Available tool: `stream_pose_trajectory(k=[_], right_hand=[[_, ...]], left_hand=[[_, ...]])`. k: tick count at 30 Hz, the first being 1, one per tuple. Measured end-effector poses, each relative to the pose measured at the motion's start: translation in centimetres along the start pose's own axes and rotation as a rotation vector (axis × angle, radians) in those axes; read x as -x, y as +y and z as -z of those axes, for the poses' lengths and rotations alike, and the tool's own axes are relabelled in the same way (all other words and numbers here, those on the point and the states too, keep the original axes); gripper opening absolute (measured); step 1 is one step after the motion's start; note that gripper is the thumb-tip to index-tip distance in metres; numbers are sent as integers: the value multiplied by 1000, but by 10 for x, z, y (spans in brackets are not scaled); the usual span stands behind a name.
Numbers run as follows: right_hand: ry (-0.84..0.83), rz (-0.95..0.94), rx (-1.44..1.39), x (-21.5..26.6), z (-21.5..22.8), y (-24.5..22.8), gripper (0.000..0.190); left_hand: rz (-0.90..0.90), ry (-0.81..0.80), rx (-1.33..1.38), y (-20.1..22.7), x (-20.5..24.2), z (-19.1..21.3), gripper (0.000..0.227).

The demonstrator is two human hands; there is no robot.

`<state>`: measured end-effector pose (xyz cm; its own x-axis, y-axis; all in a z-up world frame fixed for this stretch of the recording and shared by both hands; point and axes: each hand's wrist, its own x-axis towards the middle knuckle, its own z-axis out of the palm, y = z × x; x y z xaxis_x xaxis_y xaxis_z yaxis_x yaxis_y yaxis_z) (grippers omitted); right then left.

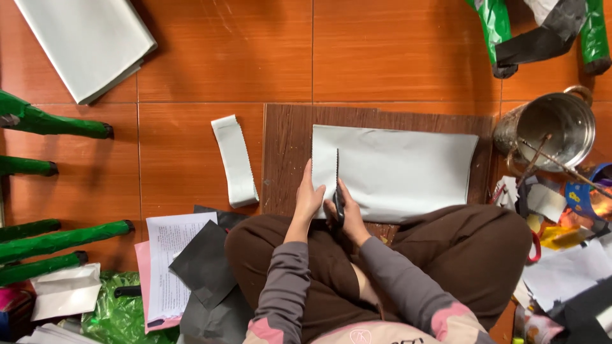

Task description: Cut white paper into long strips using scissors while sitting on the floor.

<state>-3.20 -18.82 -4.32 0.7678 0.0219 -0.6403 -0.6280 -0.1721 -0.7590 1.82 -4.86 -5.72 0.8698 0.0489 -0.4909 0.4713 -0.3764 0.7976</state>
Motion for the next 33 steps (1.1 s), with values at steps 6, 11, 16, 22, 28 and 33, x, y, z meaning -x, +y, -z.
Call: stream_pose_trajectory(k=[6, 11, 16, 22, 28, 33], right_hand=[[-139, 317, -264, -41, 13, 12, 70], [158, 334, 43, -37, -10, -5, 81], [30, 273, -127, -44, 5, -14, 79], [-67, 307, -361, -59, 19, -36, 70], [185, 399, 71, -60, 8, -39, 74], [91, 625, 39, -48, 27, -28, 69]], left_hand=[[-157, -4, 35, -7, 12, 5, 87], [65, 26, -149, 15, 7, 6, 82], [66, 19, -48, 10, 5, 4, 85], [4, -2, 83, 14, 10, 7, 85], [-4, 63, -156, 0, -9, -1, 90], [-12, 342, -362, -46, -51, 53, 70]])
